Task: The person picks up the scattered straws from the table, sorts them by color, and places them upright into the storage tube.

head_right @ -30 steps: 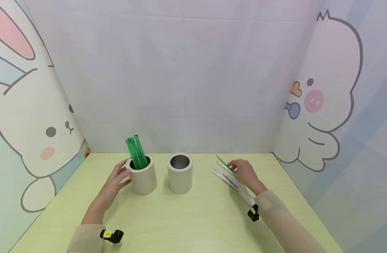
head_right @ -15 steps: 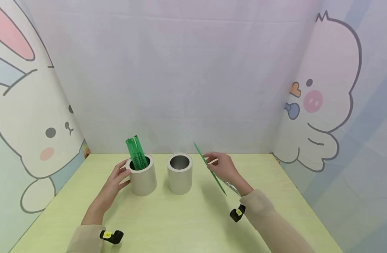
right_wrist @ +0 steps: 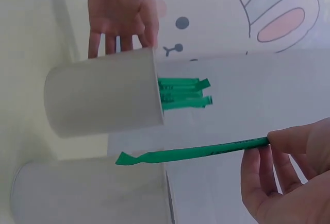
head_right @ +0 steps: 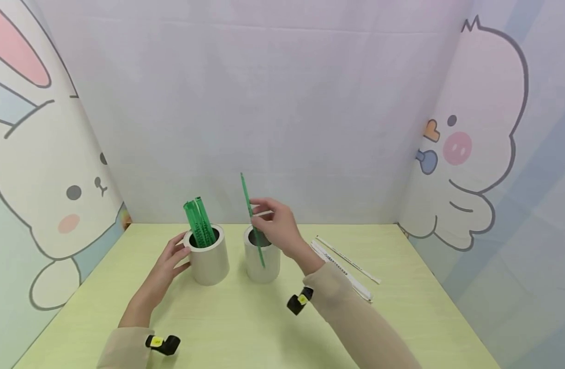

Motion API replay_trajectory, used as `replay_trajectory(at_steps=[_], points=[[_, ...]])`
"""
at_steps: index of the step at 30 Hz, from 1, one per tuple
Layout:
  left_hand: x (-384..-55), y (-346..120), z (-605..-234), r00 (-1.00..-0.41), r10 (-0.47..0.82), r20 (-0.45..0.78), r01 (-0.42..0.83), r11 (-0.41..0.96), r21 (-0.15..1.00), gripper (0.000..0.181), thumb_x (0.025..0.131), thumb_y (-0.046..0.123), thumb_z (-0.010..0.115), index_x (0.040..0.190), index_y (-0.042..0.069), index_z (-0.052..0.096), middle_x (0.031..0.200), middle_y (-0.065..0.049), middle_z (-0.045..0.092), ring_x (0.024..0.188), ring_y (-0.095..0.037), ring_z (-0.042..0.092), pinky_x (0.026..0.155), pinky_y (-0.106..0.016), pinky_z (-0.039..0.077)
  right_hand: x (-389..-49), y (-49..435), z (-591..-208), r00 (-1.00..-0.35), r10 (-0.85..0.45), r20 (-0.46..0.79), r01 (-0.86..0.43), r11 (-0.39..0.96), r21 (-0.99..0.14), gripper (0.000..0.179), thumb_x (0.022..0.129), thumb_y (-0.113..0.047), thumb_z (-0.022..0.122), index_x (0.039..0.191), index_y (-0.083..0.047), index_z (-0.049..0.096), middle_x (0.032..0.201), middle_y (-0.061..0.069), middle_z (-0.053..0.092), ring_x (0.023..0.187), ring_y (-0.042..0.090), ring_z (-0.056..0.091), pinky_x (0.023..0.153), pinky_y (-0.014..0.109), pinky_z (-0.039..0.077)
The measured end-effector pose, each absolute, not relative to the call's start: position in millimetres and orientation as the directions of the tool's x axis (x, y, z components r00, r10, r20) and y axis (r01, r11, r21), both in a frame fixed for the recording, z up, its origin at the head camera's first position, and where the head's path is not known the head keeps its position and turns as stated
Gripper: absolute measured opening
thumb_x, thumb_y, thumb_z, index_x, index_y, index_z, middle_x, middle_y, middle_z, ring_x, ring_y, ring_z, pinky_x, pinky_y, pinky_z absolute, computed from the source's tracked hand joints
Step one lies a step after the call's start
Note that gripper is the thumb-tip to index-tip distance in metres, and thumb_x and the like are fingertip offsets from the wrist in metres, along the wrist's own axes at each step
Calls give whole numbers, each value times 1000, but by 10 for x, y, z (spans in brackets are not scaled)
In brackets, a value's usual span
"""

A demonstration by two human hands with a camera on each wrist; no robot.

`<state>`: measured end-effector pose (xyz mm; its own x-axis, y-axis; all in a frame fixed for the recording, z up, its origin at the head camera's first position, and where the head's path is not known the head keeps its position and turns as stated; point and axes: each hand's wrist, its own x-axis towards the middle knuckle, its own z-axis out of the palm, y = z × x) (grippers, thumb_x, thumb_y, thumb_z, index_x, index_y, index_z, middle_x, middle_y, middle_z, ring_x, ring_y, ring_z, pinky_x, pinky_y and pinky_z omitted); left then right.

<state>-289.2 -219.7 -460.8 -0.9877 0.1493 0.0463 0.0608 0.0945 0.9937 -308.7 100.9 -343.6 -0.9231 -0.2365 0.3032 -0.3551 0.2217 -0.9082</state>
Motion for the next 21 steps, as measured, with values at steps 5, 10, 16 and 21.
replay_trajectory(at_steps=[5, 10, 16, 21], points=[[-2898, -2196, -4605, -988, 149, 42, 57, 99, 994, 70, 112, 48, 48, 170, 27, 15, 174, -15, 21, 159, -42, 24, 126, -65, 27, -3157, 595, -3313, -883, -237, 406, -446, 151, -882, 41, 101, -5, 70, 141, -15, 67, 117, 10, 70, 102, 28, 72, 85, 38, 66], [-2896, -2197, -4609, -988, 149, 44, 60, 105, 993, 71, 112, 50, 49, 170, 27, 16, 174, -15, 22, 159, -42, 25, 126, -65, 28, -3217, 272, -3254, -859, -197, 472, -498, 108, -861, 41, 102, -5, 69, 142, -14, 66, 118, 11, 69, 107, 31, 71, 86, 33, 66], [-2892, -2196, -4604, -987, 151, 51, 68, 107, 992, 70, 112, 50, 48, 170, 27, 16, 173, -15, 22, 159, -42, 25, 126, -66, 28, -3342, -2, -3266, -845, -114, 522, -533, 119, -837, 40, 102, -5, 69, 140, -17, 67, 118, 6, 71, 106, 22, 71, 83, 29, 65], [-2888, -2203, -4608, -987, 150, 51, 68, 109, 992, 71, 112, 50, 48, 170, 27, 16, 173, -16, 23, 159, -42, 25, 126, -66, 27, -3423, -191, -3330, -844, -87, 529, -536, 151, -831, 40, 103, -5, 69, 140, -18, 67, 117, 4, 71, 106, 20, 70, 84, 27, 64]])
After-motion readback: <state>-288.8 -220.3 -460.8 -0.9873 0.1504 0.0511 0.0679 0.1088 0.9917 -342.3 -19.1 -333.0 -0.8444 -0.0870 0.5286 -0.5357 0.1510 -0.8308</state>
